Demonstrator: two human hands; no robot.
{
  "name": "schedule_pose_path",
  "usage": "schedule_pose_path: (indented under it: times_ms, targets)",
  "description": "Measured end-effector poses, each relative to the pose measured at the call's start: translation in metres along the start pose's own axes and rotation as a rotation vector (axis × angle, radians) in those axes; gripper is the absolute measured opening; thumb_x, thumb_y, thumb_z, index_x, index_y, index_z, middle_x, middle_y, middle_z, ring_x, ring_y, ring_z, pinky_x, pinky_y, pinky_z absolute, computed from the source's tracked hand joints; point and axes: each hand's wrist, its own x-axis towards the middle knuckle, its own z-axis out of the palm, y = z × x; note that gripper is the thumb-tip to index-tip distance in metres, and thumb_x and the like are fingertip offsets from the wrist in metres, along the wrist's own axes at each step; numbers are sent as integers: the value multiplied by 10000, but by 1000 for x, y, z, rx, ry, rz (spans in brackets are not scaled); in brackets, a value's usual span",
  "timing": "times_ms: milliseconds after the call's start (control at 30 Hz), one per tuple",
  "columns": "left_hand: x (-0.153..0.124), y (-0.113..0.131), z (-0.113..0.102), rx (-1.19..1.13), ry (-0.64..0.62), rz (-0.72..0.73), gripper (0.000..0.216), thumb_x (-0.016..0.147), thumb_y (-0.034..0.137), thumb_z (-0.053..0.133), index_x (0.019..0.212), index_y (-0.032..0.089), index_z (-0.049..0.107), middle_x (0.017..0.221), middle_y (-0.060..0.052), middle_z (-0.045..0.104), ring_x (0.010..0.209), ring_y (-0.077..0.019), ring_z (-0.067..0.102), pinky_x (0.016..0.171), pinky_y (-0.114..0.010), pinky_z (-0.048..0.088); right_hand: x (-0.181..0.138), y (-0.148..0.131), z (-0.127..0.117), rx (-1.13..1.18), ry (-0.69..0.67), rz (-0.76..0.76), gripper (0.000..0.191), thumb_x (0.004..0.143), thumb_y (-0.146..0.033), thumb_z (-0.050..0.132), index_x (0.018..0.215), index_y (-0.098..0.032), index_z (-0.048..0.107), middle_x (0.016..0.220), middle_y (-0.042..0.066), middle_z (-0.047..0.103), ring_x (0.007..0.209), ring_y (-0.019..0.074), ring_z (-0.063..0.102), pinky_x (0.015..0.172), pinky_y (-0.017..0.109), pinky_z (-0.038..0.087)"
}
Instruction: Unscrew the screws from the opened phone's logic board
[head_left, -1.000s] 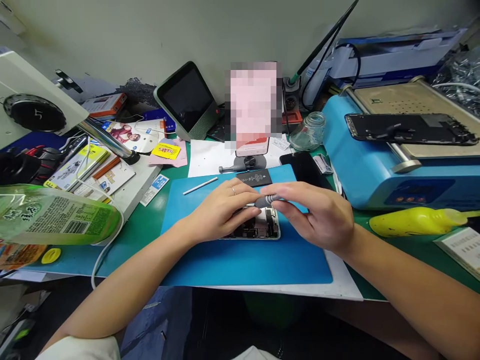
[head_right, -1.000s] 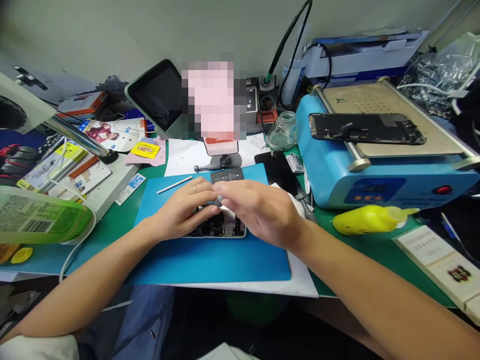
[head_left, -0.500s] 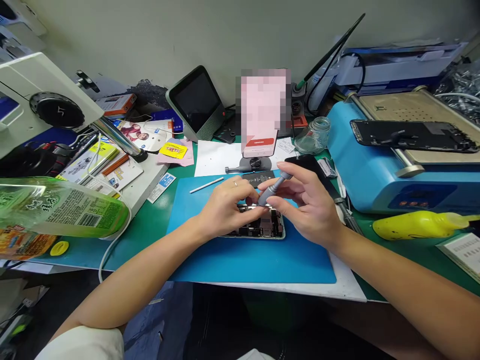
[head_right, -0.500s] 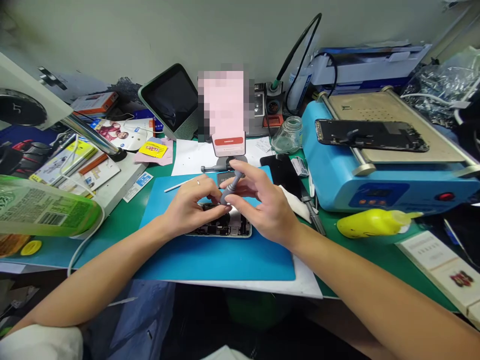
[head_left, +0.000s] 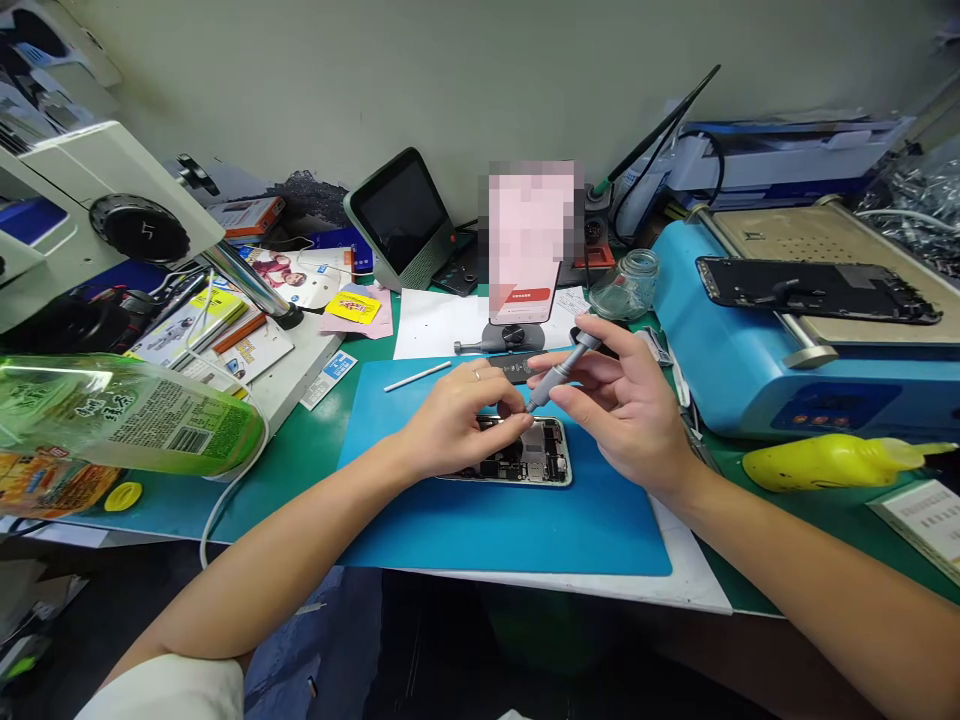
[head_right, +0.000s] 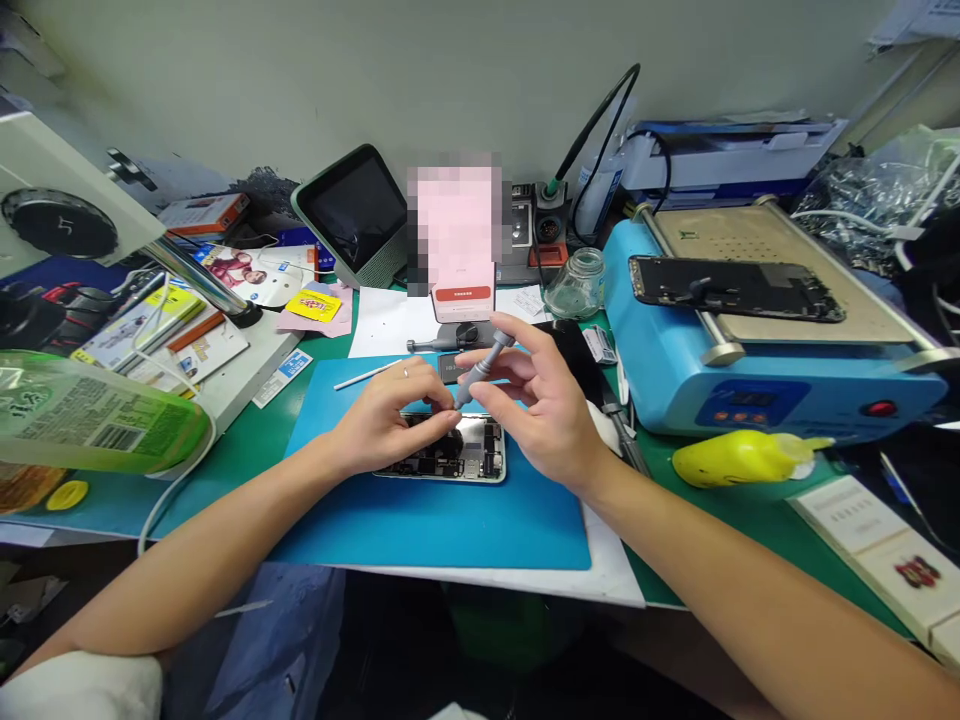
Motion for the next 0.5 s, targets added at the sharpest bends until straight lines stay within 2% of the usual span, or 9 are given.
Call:
schedule_pose_path:
  times_ms: [133,233,300,400,500]
  targets:
    - [0,0,-2,10,-48,-29,219,1092,368,591,935,230,660,886,-22,750,853,-199,655,859,-368,504,3,-1,-6,-72,14,-26,541,1036,-296,739,1526,-326,513,1203,45,835,1010,190,845,878,332,729]
    - [1,-1,-10,34,-106,-33,212,1096,375,551,1097,214,690,1020,-61,759,946,-231,662,910,-402,516,9,-1,-20,-193,103,-94,539,1029,-285,739,1526,-353,540,1163,21,837,939,178,834,856,324,727]
    - [2,-3,-16,65,-163,-22,290,1063,431,601,1211,198,688,1135,-100,748,1049,-275,659,960,-438,521,11,-1,-30,-296,135,-130,565,1015,-274,750,1536,-370,556,1159,14,835,936,186,828,855,334,732]
    - [2,-5,-23,140,-294,0,481,1005,538,694,1331,185,669,1281,-139,705,1177,-327,641,1039,-480,521,12,-2,-41,-438,63,-169,589,989,-245,772,1536,-360,587,1166,18,831,955,200,826,885,362,741]
    - [1,-8,-24,187,-410,4,604,972,582,756,1389,158,653,1317,-156,674,1199,-335,642,1044,-481,530,8,-8,-46,-507,-38,-233,634,979,-196,774,1555,-377,579,1189,12,827,1000,198,827,897,358,746]
